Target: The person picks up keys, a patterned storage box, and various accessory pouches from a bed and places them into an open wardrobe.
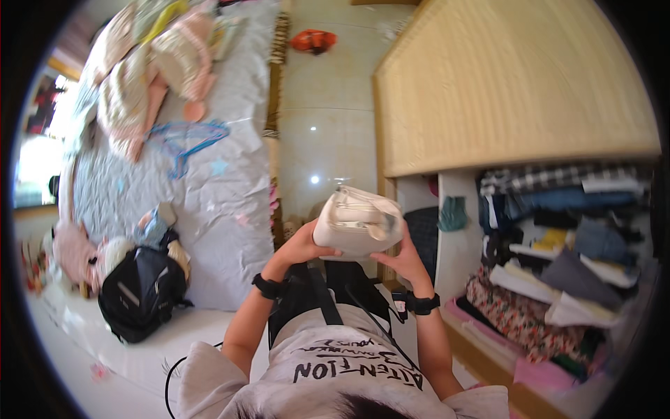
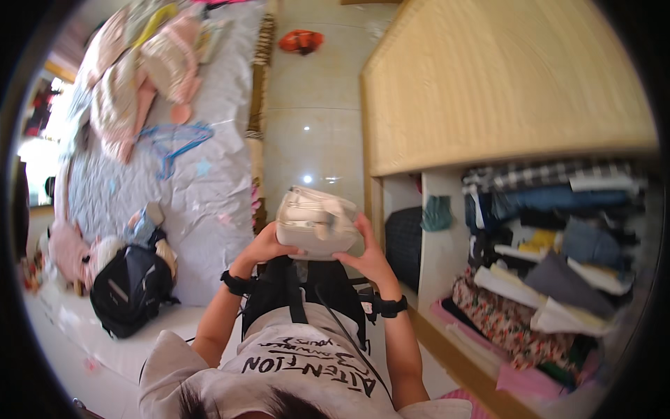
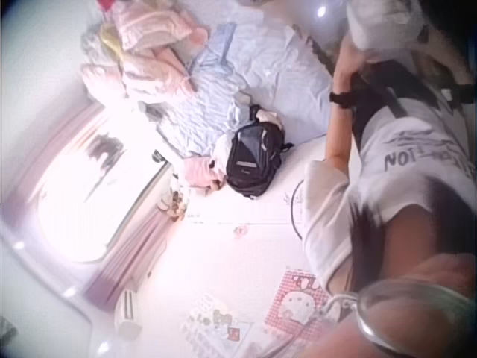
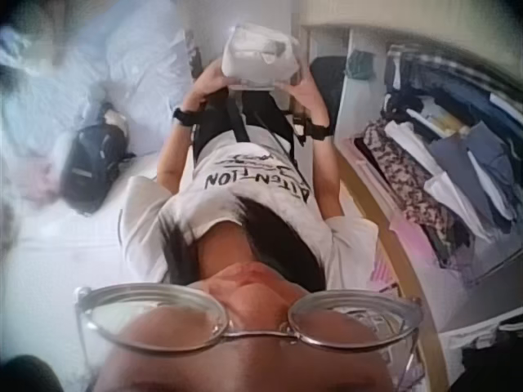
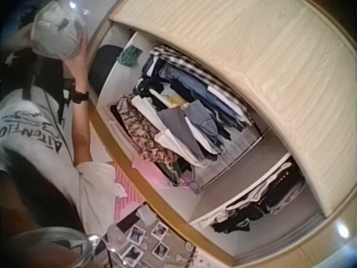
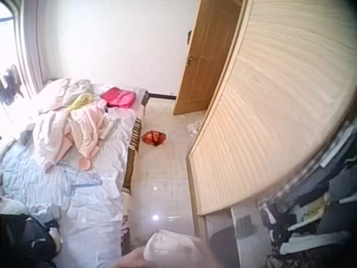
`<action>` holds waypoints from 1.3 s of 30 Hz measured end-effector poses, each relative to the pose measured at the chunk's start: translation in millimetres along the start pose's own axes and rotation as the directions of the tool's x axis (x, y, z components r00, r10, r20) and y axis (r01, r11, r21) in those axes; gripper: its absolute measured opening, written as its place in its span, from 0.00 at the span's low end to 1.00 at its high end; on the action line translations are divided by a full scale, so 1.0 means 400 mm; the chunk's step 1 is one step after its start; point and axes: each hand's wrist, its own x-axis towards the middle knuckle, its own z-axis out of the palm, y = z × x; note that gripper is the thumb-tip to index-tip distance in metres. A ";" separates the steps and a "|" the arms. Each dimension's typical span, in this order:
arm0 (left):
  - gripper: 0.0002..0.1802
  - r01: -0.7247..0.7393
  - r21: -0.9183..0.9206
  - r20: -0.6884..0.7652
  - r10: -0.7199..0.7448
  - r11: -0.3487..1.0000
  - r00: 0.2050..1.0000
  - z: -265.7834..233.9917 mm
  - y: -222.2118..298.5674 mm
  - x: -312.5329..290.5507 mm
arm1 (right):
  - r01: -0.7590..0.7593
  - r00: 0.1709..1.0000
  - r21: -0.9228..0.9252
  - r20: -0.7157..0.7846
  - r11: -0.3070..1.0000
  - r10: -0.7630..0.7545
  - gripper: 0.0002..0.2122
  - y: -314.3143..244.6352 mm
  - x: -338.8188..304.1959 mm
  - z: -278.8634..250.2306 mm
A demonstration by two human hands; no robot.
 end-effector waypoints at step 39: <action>0.29 0.489 -0.854 0.378 -0.435 0.178 0.817 0.471 -0.170 0.295 | -0.050 0.987 -0.455 -0.161 0.889 -0.027 0.39 -0.023 -0.262 -0.156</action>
